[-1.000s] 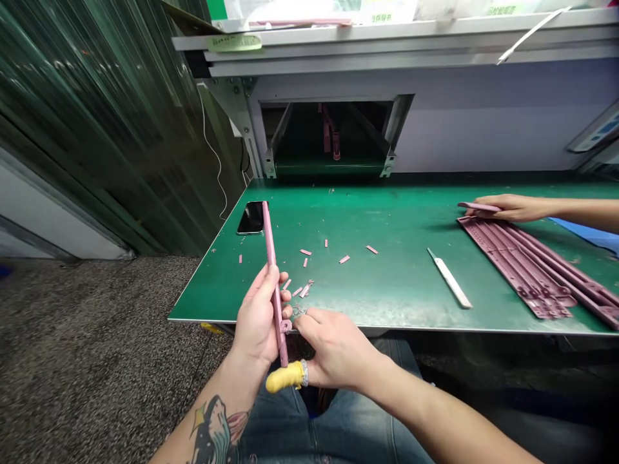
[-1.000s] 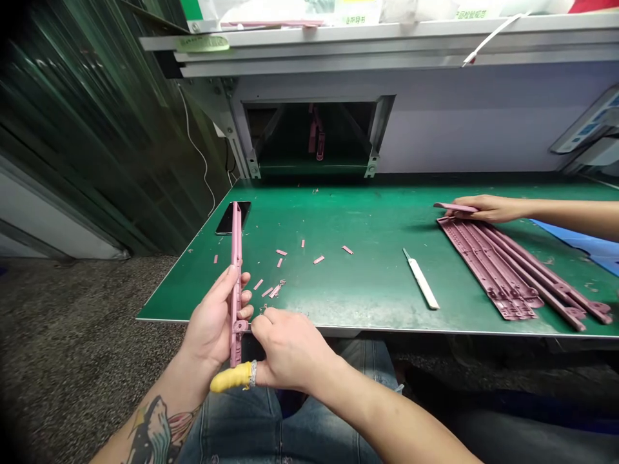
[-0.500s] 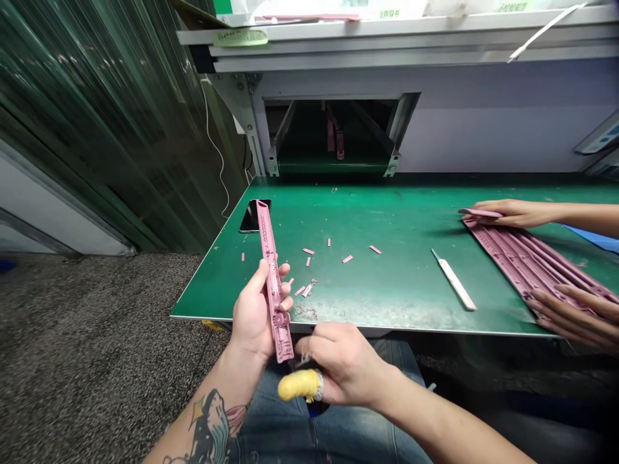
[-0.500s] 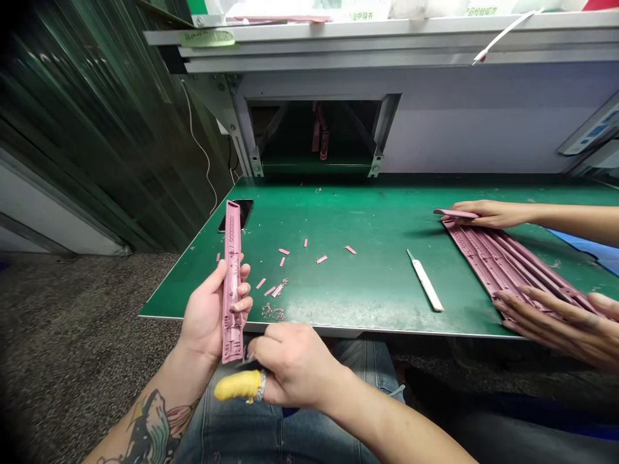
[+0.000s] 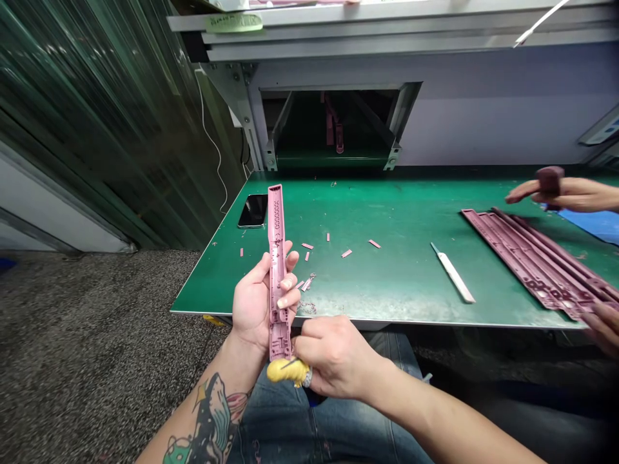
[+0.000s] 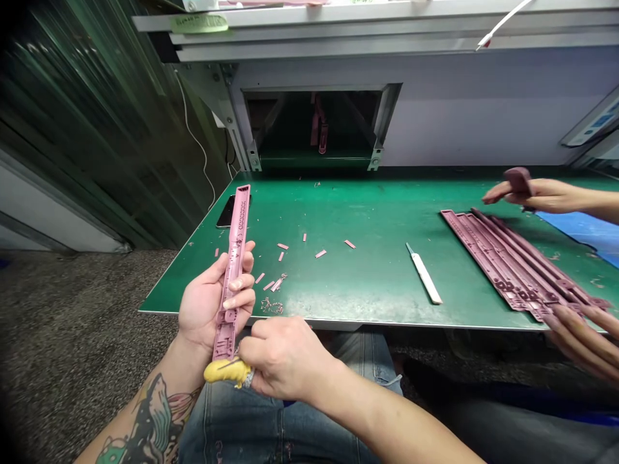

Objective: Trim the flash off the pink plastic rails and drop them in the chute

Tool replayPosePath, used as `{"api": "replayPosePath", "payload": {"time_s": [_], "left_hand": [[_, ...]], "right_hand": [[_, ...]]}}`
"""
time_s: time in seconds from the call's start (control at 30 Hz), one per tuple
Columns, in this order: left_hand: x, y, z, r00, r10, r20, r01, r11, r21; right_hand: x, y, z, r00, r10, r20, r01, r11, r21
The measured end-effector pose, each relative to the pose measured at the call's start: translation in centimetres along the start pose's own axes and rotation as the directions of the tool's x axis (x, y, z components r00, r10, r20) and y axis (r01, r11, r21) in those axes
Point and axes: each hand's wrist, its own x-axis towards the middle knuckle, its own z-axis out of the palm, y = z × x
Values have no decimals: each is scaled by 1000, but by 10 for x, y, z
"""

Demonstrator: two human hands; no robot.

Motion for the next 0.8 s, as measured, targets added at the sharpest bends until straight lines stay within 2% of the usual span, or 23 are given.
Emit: {"api": "replayPosePath", "payload": {"time_s": [0.07,0.1,0.13,0.17,0.2,0.23,0.27,0.3,0.33,0.37,0.4,0.43,0.47,0.5,0.53,0.57,0.6,0.67,0.8], "left_hand": [[1,1,0,1000,5,-4,-5,1000,6],[1,2,-1,1000,11,-11,-11,1000,13],[1,4,-2,1000,19,-22,-19,1000,24],[1,5,-3,999,30,-36,-28,999,38],[1,6,-4,998,43,-53,-40,998,56],[1,7,-6,996,60,-73,-54,995,79],[2,8,-8,992,80,-95,-70,992,106],[2,9,-9,988,98,-119,-82,987,139],[2,10,-11,983,113,-142,-87,980,178],[3,10,-12,979,121,-165,-82,971,224],[4,10,-13,976,118,-186,-63,959,275],[5,9,-14,974,103,-204,-31,943,330],[5,9,-14,972,85,-219,6,923,385],[6,9,-13,971,71,-231,38,899,437],[6,9,-12,969,64,-239,62,873,483],[6,9,-10,967,66,-245,74,850,522],[6,9,-7,966,74,-246,78,829,554],[6,9,-3,966,94,-239,71,796,601],[6,8,1,974,100,-203,58,755,654]], "right_hand": [[-6,-10,3,999,12,-30,-6,982,189],[-12,-17,8,995,81,-52,-59,944,326],[-21,-24,17,975,212,-62,-156,861,485],[-32,-32,29,922,386,-24,-279,706,651],[-45,-39,43,825,561,67,-395,487,779],[-59,-45,57,694,683,227,-482,207,851],[-72,-49,70,604,674,426,-541,-47,840],[-82,-52,78,551,609,571,-593,-196,781],[-88,-52,82,510,525,682,-645,-291,706],[-90,-51,80,493,465,735,-684,-315,658],[-87,-49,71,505,461,730,-702,-272,658],[-80,-45,59,547,499,672,-693,-181,698],[-71,-40,43,621,563,545,-649,-19,760],[-60,-34,27,723,600,343,-562,221,797],[-49,-28,12,806,570,160,-461,435,774],[-40,-23,0,866,499,11,-362,612,703],[-33,-18,-8,903,420,-83,-286,735,614],[-26,-11,-14,937,326,-127,-236,856,461],[-25,-6,-8,947,313,-74,-280,915,290]]}}
